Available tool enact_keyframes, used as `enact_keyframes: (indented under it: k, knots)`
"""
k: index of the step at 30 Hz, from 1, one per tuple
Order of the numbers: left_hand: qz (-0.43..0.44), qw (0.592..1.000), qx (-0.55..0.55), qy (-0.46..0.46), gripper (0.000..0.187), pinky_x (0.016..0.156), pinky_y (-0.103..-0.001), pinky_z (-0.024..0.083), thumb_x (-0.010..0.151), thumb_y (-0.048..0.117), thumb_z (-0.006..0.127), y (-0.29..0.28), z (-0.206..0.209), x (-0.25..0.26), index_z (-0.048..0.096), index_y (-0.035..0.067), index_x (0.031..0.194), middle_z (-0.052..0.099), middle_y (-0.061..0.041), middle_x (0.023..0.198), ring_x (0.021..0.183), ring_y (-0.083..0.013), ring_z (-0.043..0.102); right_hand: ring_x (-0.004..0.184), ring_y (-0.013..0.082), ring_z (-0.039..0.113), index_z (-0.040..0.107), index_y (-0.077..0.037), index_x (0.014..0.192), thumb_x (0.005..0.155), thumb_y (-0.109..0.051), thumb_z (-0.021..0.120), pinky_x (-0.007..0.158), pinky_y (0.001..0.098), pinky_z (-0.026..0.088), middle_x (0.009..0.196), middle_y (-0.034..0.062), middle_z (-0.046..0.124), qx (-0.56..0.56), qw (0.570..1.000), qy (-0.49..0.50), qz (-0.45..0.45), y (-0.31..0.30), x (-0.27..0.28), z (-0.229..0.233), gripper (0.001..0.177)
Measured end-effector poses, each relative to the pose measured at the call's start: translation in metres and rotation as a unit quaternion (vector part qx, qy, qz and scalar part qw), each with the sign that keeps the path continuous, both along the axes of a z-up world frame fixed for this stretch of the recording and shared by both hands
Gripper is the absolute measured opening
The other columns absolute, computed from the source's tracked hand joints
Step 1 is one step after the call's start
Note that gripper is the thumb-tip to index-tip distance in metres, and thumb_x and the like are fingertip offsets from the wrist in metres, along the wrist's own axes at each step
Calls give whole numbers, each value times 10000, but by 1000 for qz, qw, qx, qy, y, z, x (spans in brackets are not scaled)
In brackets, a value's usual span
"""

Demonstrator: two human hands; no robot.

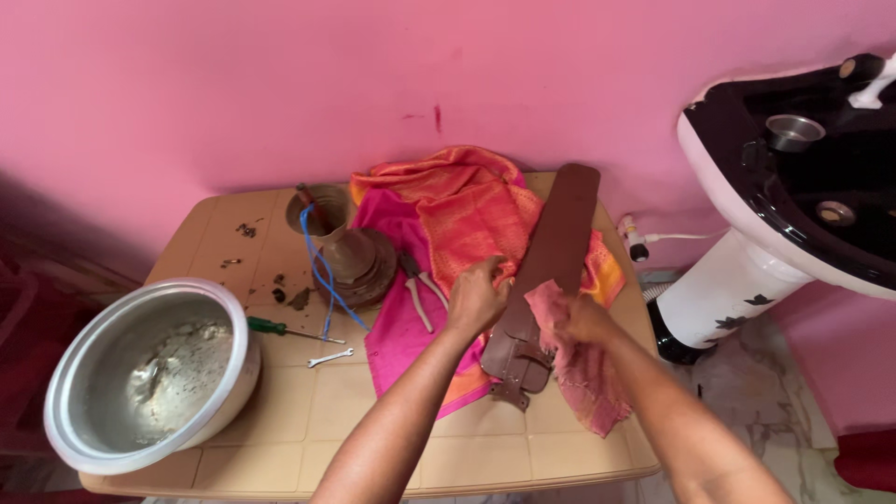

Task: The person disassembles a metal object on a table, then retrieves a pot of water from the kitchen. They wash a cloth in the water and use it to wipe the metal parts and the table surface.

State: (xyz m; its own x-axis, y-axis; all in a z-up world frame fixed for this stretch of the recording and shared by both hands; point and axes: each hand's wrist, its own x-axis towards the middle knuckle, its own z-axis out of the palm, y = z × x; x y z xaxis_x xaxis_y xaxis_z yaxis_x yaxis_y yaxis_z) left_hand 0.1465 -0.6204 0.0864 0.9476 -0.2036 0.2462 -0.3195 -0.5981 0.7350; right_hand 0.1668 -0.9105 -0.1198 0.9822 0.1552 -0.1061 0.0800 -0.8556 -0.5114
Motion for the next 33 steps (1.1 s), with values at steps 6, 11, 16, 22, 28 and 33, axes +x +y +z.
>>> enact_keyframes:
  k: [6,11,16,22,28,33]
  knots:
    - [-4,998,38,57,365,927,-446,543,864,241,708,-28,-16,-1,719,85,1193,749,-144,1117,1066,-327,710,1017,350,693,682,-179,1203,695,-196,752,899,441,576,1028,195,712,9,997,-66,-45,7,-37,-39,513]
    - [2,995,68,77,373,975,-432,525,858,242,728,-17,-21,4,735,77,1192,740,-147,1181,1102,-323,703,1032,377,681,662,-101,1186,740,-229,750,888,453,544,1090,220,701,49,989,-50,-131,3,6,-11,472]
    - [27,986,41,161,470,996,-408,544,905,419,675,2,-15,15,726,80,1226,760,-167,1173,1128,-298,722,816,180,669,699,52,1083,1004,-243,582,750,395,534,928,134,691,275,956,51,-94,16,71,97,327]
    - [-47,977,-149,143,677,1069,-439,475,967,528,641,19,9,12,512,62,1441,627,-215,1355,1291,-321,600,821,155,691,635,-63,1285,998,-197,529,713,315,579,1009,74,694,697,711,73,56,86,58,274,334]
    - [60,980,-187,34,639,1018,-404,529,805,341,743,85,47,-3,597,38,1348,716,-223,1242,1188,-304,698,1156,129,625,425,-88,1434,956,-117,603,962,292,551,1288,45,583,634,759,16,146,221,13,356,511]
    - [166,965,-201,-45,523,939,-371,589,756,260,756,189,78,-22,678,45,1226,783,-168,1134,1085,-264,783,1189,129,577,426,-44,1441,875,10,585,1012,269,515,1303,46,573,641,743,-23,190,323,8,375,591]
